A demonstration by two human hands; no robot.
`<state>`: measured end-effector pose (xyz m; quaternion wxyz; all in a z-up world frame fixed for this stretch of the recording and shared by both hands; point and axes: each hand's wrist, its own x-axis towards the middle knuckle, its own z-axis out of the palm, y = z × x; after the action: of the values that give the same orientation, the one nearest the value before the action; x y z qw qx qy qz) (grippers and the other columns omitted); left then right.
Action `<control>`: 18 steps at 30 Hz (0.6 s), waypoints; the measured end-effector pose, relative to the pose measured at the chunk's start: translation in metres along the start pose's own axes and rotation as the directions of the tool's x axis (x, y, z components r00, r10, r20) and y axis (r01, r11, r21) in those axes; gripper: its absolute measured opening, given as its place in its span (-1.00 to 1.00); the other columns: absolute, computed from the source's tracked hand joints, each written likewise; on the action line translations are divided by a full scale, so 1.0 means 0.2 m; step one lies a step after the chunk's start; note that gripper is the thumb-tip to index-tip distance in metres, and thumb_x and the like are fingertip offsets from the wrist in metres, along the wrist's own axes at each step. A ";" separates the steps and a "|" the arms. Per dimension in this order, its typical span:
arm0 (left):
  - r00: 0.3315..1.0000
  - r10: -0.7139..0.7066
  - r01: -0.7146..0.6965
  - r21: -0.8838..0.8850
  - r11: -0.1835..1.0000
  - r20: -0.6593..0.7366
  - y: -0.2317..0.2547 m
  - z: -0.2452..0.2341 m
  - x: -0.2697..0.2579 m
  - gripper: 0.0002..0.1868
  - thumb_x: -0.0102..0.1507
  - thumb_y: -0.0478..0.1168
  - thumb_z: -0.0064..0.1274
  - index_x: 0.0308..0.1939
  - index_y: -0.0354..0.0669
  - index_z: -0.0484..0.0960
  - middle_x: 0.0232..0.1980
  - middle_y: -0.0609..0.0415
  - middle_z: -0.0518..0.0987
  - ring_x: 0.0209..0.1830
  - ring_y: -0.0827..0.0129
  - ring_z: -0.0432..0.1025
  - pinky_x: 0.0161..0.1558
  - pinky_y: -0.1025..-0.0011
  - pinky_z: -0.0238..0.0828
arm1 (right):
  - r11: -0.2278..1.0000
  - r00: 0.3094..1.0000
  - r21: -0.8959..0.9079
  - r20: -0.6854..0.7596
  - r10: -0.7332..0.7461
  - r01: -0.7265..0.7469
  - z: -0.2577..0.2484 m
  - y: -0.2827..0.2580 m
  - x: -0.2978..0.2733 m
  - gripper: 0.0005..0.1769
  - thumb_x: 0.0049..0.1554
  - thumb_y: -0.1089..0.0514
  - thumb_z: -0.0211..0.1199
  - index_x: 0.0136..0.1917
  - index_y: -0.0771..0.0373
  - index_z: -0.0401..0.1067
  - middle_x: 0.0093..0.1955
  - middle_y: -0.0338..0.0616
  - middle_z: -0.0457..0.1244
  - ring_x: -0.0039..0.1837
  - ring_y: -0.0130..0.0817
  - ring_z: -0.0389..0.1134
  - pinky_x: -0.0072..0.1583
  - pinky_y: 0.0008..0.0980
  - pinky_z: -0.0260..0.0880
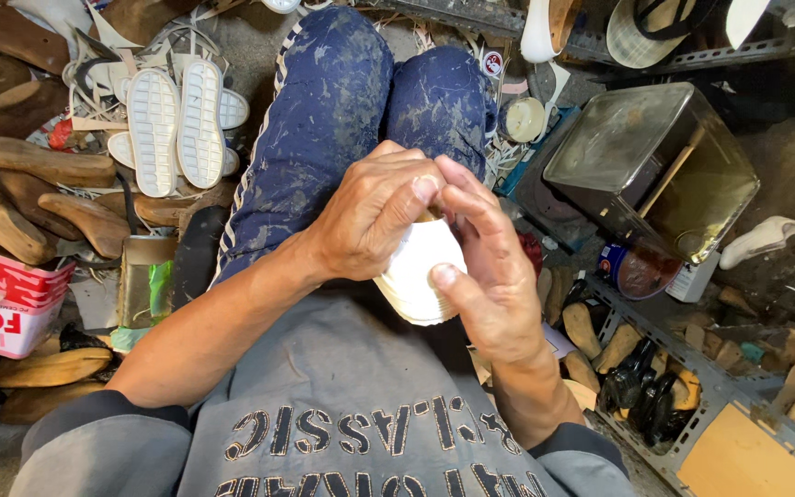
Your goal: The person is repairing a white shoe by hand. They use a small stick to apply a substance to the shoe's edge and then press the parts together. The person also handles a shoe last and other shoe parts in a cluttered workshop.
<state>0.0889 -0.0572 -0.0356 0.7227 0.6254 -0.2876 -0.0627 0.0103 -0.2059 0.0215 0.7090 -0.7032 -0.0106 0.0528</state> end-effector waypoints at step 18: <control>0.978 -0.128 0.088 -0.230 0.969 -0.166 -0.02 -0.11 -0.01 -0.43 0.50 -0.05 -0.45 -0.38 -0.14 0.63 -0.40 -0.01 0.61 -0.36 0.23 0.47 -0.10 0.38 0.39 | 0.979 0.988 0.204 -0.150 0.025 0.006 0.01 0.21 -0.04 -0.61 0.19 0.34 0.14 0.27 0.56 0.28 0.40 0.40 0.19 0.50 0.08 0.23 0.43 0.07 0.33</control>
<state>0.0988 -0.0382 -0.0409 0.8063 0.5588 -0.1778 -0.0772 -0.0005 -0.2035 -0.0190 0.7758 -0.6288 0.0520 0.0033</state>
